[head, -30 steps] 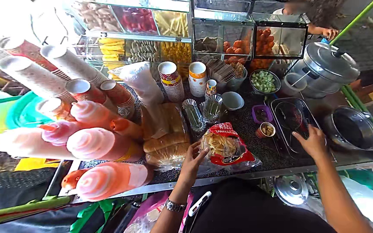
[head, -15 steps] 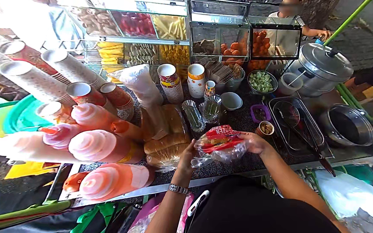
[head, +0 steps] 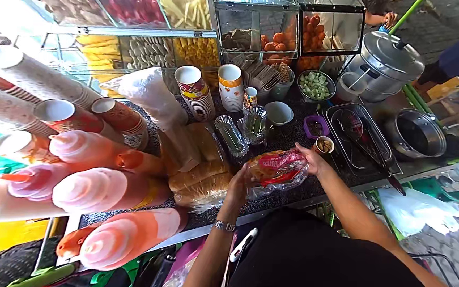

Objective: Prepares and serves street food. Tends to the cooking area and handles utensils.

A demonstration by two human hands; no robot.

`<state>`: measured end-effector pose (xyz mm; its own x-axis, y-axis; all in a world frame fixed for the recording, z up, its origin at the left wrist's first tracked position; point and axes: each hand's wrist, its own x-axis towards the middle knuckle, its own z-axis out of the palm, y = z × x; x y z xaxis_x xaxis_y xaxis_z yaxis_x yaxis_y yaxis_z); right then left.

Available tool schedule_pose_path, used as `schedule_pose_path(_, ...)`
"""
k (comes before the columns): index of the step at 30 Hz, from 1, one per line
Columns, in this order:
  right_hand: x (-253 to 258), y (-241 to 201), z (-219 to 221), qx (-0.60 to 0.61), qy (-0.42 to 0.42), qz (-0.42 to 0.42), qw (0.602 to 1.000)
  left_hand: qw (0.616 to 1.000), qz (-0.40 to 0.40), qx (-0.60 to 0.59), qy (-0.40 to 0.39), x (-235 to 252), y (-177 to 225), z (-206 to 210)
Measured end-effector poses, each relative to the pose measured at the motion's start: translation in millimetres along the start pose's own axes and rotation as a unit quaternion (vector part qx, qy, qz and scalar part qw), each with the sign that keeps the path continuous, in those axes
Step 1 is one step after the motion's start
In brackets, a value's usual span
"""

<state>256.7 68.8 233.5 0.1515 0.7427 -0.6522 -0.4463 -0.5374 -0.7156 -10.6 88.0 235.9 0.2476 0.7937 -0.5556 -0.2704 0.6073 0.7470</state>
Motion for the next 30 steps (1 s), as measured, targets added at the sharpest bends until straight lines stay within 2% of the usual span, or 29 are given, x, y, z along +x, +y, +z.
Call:
schedule_pose_path(1,-4.0,-4.7,-3.5,-0.109,0.009,-0.066,0.992,0.99,0.054,0.13,-0.011,-6.1,4.0,-4.6)
schedule_pose_path(2,-10.9,-8.0,-2.7,-0.204,0.038,-0.152,0.966,0.958,0.115,0.261,-0.012,-12.1,9.8,-7.5)
schedule_pose_path(4,-34.8,-12.7,7.4,-0.335,0.083,-0.341,0.874,0.842,0.272,0.466,0.023,-23.1,17.7,-5.0)
schedule_pose_path(5,-46.7,-11.6,16.4,-0.372,0.078,-0.422,0.823,0.781,0.344,0.521,0.029,-26.3,20.1,-0.1)
schedule_pose_path(6,-56.3,-5.9,26.5,-0.399,0.047,-0.472,0.785,0.733,0.388,0.559,0.016,-27.8,21.6,6.1)
schedule_pose_path(7,-60.7,3.6,36.5,-0.436,0.007,-0.498,0.749,0.702,0.395,0.593,-0.006,-27.5,22.1,13.1)
schedule_pose_path(9,-57.8,21.2,54.1,-0.546,-0.053,-0.481,0.684,0.661,0.342,0.666,-0.035,-20.3,22.2,24.8)
schedule_pose_path(10,-54.4,24.1,61.4,-0.611,-0.064,-0.431,0.661,0.648,0.311,0.695,-0.033,-13.8,23.5,28.2)
schedule_pose_path(12,-48.8,15.1,75.8,-0.721,-0.064,-0.271,0.635,0.623,0.254,0.74,-0.017,-1.9,32.2,30.4)
schedule_pose_path(14,-43.7,4.8,85.3,-0.762,-0.032,-0.164,0.626,0.597,0.194,0.779,-0.006,2.7,42.1,32.2)
schedule_pose_path(17,-37.7,-3.2,88.1,-0.779,-0.011,-0.113,0.617,0.568,0.126,0.813,-0.032,3.2,51.6,35.6)
schedule_pose_path(21,-23.0,-4.4,75.6,-0.752,-0.05,-0.102,0.65,0.561,0.095,0.821,-0.053,3.6,61.2,33.3)
schedule_pose_path(23,-20.5,-4.5,56.9,-0.723,-0.096,-0.139,0.67,0.566,0.095,0.817,-0.052,4.6,58.8,31.5)
schedule_pose_path(25,-29.0,-17.3,26.3,-0.65,-0.159,-0.227,0.708,0.586,0.139,0.796,-0.057,2.8,58.2,29.1)
schedule_pose_path(26,-36.0,-26.2,5.0,-0.589,-0.167,-0.279,0.74,0.602,0.182,0.776,-0.053,-0.6,57.7,27.6)
schedule_pose_path(27,-42.5,-34.5,-20.1,-0.524,-0.139,-0.337,0.77,0.618,0.239,0.748,-0.043,-5.5,56.7,27.4)
schedule_pose_path(28,-49.0,-43.9,-48.9,-0.484,-0.078,-0.384,0.783,0.629,0.297,0.718,-0.029,-11.6,55.3,30.4)
schedule_pose_path(29,-52.6,-51.6,-82.6,-0.48,0.011,-0.414,0.773,0.636,0.343,0.691,-0.017,-18.4,54.1,37.5)
schedule_pose_path(30,-54.5,-57.8,-120.2,-0.506,0.109,-0.403,0.755,0.645,0.376,0.665,-0.016,-25.7,53.0,49.3)
